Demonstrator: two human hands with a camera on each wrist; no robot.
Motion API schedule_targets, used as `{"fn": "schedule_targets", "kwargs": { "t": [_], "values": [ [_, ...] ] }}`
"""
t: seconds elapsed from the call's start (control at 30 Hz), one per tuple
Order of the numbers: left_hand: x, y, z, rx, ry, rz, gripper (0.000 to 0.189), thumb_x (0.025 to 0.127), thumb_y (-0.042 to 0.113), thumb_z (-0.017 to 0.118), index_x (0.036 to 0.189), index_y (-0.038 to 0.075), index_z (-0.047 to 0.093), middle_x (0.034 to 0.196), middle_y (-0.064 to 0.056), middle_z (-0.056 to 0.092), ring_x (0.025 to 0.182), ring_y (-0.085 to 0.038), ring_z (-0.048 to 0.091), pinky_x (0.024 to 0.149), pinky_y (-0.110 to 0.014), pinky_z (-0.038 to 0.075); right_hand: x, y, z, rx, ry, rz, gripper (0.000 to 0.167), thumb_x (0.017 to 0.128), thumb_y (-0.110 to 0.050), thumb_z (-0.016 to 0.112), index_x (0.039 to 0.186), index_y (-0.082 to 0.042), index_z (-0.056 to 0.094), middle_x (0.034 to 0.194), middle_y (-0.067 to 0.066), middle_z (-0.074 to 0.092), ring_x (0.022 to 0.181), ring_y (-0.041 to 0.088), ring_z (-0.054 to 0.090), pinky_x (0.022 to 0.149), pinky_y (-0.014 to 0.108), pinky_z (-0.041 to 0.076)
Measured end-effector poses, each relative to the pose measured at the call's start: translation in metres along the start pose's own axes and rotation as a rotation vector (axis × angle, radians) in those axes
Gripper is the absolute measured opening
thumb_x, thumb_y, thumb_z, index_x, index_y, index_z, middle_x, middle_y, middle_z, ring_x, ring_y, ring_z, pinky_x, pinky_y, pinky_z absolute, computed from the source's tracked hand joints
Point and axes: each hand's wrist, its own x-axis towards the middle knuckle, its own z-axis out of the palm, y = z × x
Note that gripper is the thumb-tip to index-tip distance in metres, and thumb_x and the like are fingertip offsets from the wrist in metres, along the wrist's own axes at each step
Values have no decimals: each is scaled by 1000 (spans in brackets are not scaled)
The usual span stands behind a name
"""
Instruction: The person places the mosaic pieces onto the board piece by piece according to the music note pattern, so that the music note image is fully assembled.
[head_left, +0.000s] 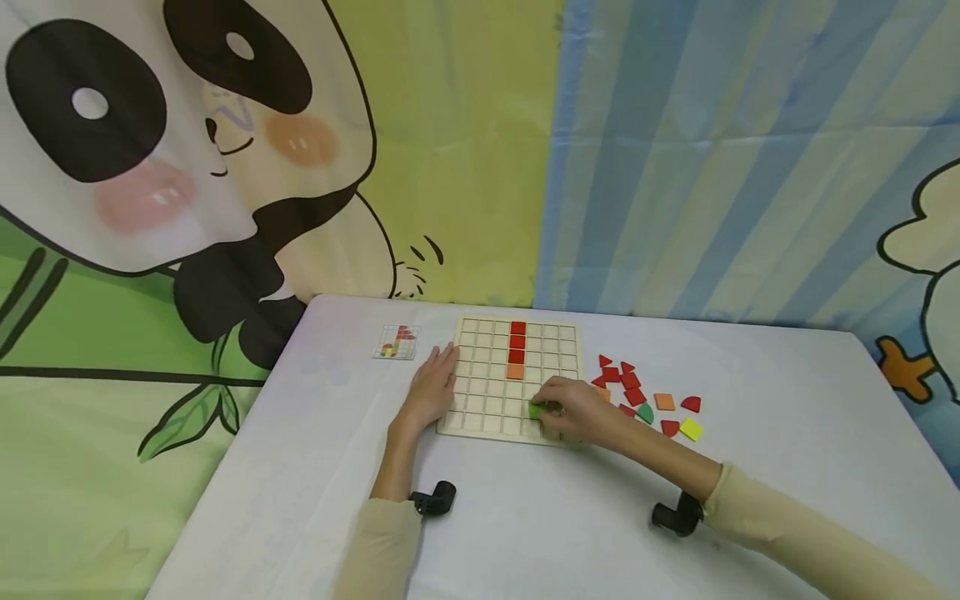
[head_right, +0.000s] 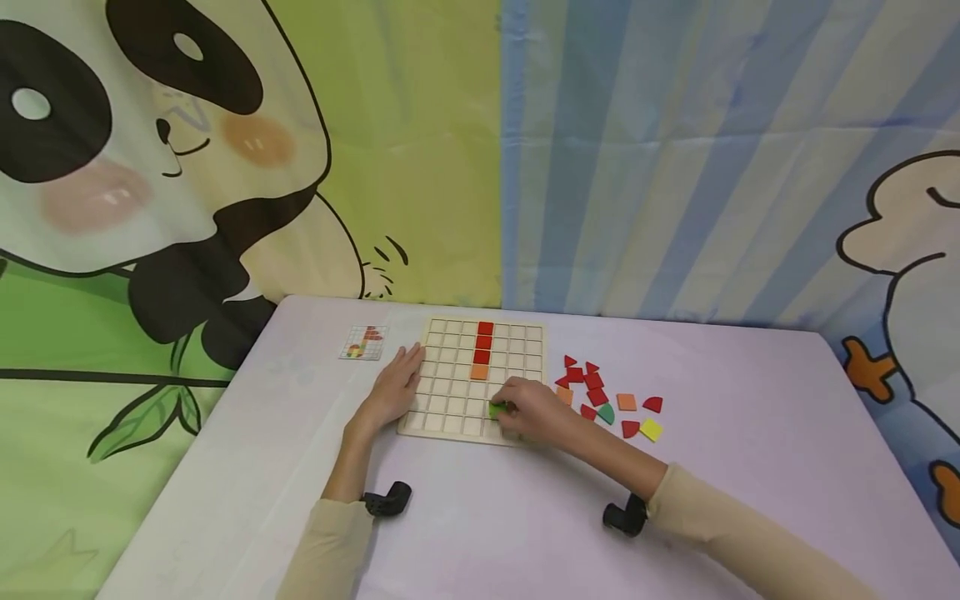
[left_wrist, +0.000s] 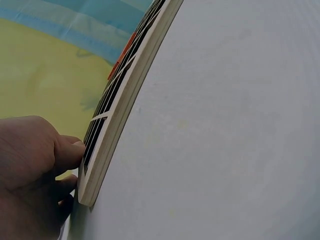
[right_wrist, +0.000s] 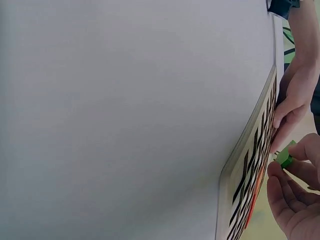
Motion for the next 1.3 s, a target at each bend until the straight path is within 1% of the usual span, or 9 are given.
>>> {"fn": "schedule_targets", "kwargs": {
  "t": [0.17,0.3,0.37,0.5,0.8,0.9,1.07,1.17,1.3],
  "values": [
    [2,-1,3,-12,13,8,53,109,8,41,160,1,33,172,-12,22,162,-34,9,131,-56,9,27,-3,9,0,11,-16,13,92,-2,72,102,3,79,95,11,75,79,15,65,66,19,54],
    [2,-3,4,-5,20,6,52,109,8,41,160,1,33,172,-12,23,162,-35,10,131,-56,9,37,-3,14,-15,-6,-26,14,94,0,70,102,4,80,88,10,71,72,10,57,61,17,48],
    [2,-2,4,-5,15,3,52,109,8,41,160,1,33,172,-12,22,162,-34,9,131,-55,9,38,-3,16,-18,-10,-33,14,94,1,69,103,6,80,86,10,68,70,10,54,60,17,47],
    [1,-1,3,3,9,2,53,109,8,41,161,2,33,172,-11,22,162,-34,9,131,-55,9,39,-4,16,-31,-5,-45,15,95,0,70,105,7,79,86,10,67,70,9,55,60,16,48],
    [2,0,2,9,9,4,53,109,7,42,160,1,33,172,-12,22,162,-35,9,131,-56,9,46,0,14,-48,1,-32,16,95,2,70,107,8,78,84,10,63,70,13,55,61,16,46],
    [0,0,1,1,9,-1,53,109,7,42,160,1,33,172,-12,22,162,-34,9,131,-55,9,49,1,13,-56,-8,-27,15,95,2,70,106,7,79,84,8,62,72,12,56,62,16,47],
    [1,-1,2,-13,7,9,53,109,7,41,160,1,33,172,-13,23,162,-35,9,131,-55,9,50,1,10,-60,-35,-6,17,95,1,70,109,5,79,83,8,61,70,11,52,60,16,43],
    [1,0,2,-21,9,9,53,109,7,41,160,1,33,172,-13,23,162,-35,9,131,-56,8,52,1,10,-69,-45,6,17,95,-1,71,109,5,78,85,9,63,71,13,55,61,18,45],
    [-1,0,1,-27,14,8,53,109,7,42,160,1,32,172,-13,22,162,-35,9,131,-56,8,54,1,13,-99,-52,24,12,93,-3,74,102,2,79,90,7,66,80,18,64,69,22,53]
  ]
}}
